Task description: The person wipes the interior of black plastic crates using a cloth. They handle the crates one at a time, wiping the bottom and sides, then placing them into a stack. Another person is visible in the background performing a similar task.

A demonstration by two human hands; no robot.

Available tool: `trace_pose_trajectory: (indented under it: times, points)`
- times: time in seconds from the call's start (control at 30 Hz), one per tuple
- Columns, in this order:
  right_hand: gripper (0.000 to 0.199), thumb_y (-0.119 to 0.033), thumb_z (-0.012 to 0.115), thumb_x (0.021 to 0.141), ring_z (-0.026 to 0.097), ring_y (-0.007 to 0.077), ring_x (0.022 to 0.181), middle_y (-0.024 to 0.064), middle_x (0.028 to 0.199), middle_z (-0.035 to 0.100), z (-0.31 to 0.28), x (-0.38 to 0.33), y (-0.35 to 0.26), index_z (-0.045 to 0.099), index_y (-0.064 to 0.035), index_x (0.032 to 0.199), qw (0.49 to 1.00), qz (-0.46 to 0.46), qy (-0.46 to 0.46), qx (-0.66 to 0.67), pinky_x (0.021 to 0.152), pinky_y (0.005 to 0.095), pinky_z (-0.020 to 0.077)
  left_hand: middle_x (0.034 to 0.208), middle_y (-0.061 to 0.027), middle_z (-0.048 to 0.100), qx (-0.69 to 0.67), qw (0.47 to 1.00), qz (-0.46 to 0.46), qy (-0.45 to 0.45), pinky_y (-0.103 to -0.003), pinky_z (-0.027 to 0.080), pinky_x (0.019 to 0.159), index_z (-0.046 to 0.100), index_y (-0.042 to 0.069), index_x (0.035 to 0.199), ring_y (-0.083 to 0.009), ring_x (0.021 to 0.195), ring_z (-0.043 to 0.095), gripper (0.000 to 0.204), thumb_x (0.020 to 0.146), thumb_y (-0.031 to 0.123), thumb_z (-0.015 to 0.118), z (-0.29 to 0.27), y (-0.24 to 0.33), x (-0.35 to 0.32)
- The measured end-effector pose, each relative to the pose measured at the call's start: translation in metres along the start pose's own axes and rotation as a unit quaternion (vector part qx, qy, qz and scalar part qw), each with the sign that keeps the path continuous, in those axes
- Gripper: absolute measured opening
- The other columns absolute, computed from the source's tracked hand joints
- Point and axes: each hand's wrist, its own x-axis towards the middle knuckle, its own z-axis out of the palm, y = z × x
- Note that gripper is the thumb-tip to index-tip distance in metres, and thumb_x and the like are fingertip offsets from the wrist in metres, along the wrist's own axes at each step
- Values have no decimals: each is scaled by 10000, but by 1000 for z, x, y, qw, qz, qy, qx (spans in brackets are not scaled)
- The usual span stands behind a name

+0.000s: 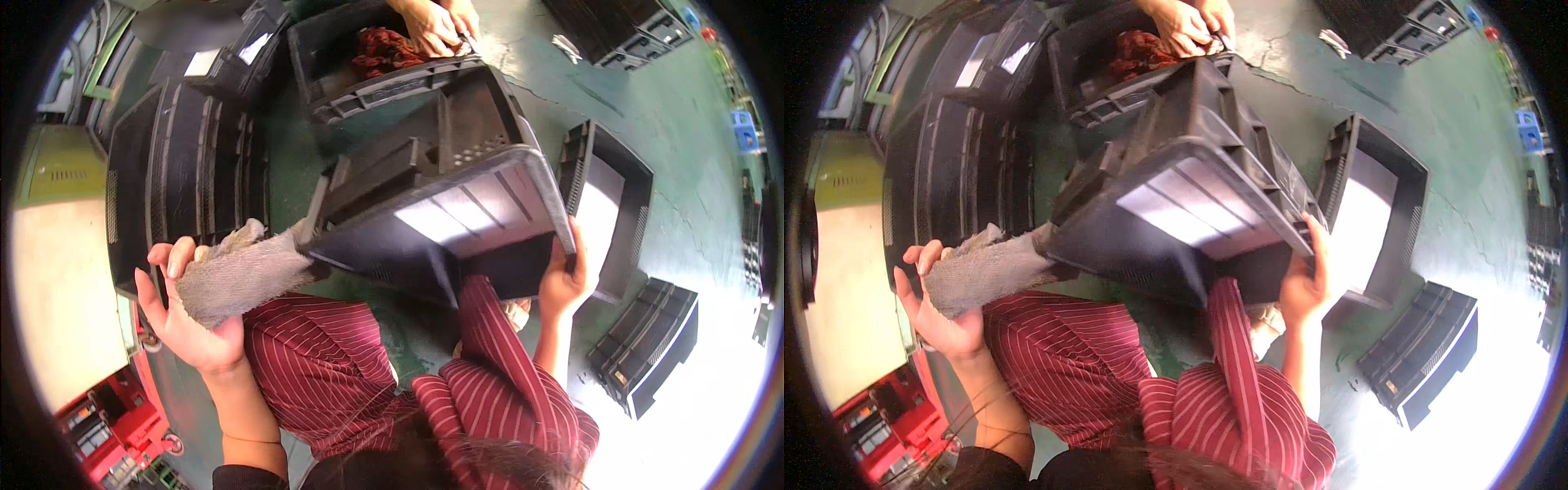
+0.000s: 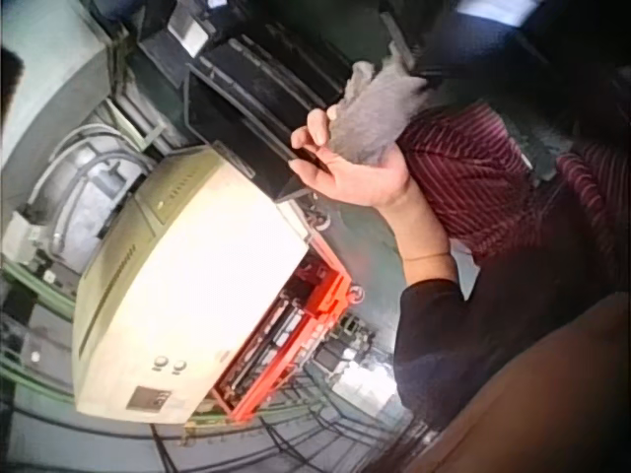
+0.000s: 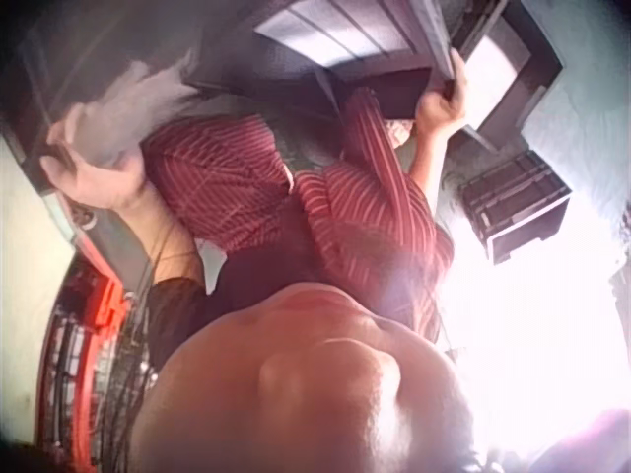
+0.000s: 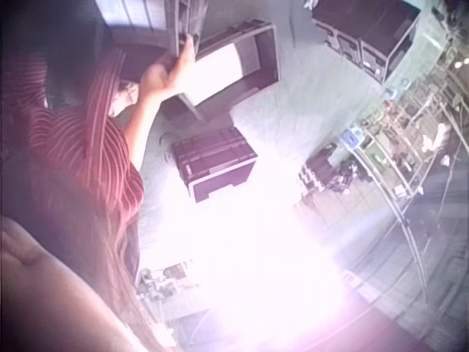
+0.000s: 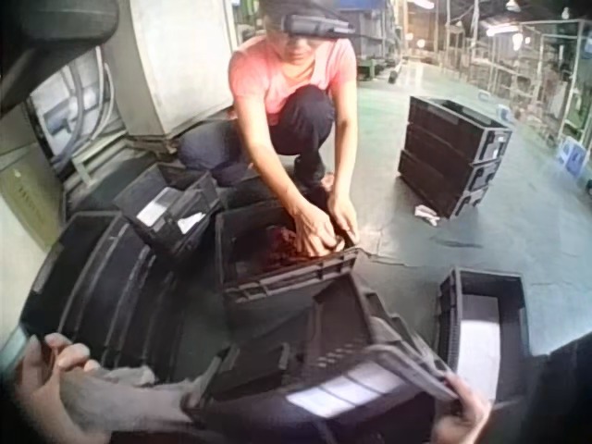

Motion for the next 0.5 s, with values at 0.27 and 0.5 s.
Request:
trace_pose_trajectory:
  times: [0.27,0.5]
  points:
    - [242,-7,621,728,537,130,819,57,874,592,-134,19,37,584,-3,967,985,122,94,-80,745,264,430,721,12,350,59,995,-44,-74,-283,301,680,389,126,867,-117,669,332,138,845,230,477,20,-19,-2]
    - [514,-306,641,710,462,223,1040,150,1140,481,-384,78,20,530,18,1094,912,241,43,-331,883,338,345,813,-23,365,-15,984,-162,68,-349,276,890,411,53,962,-165,866,396,169,848,173,445,-22,-19,15]
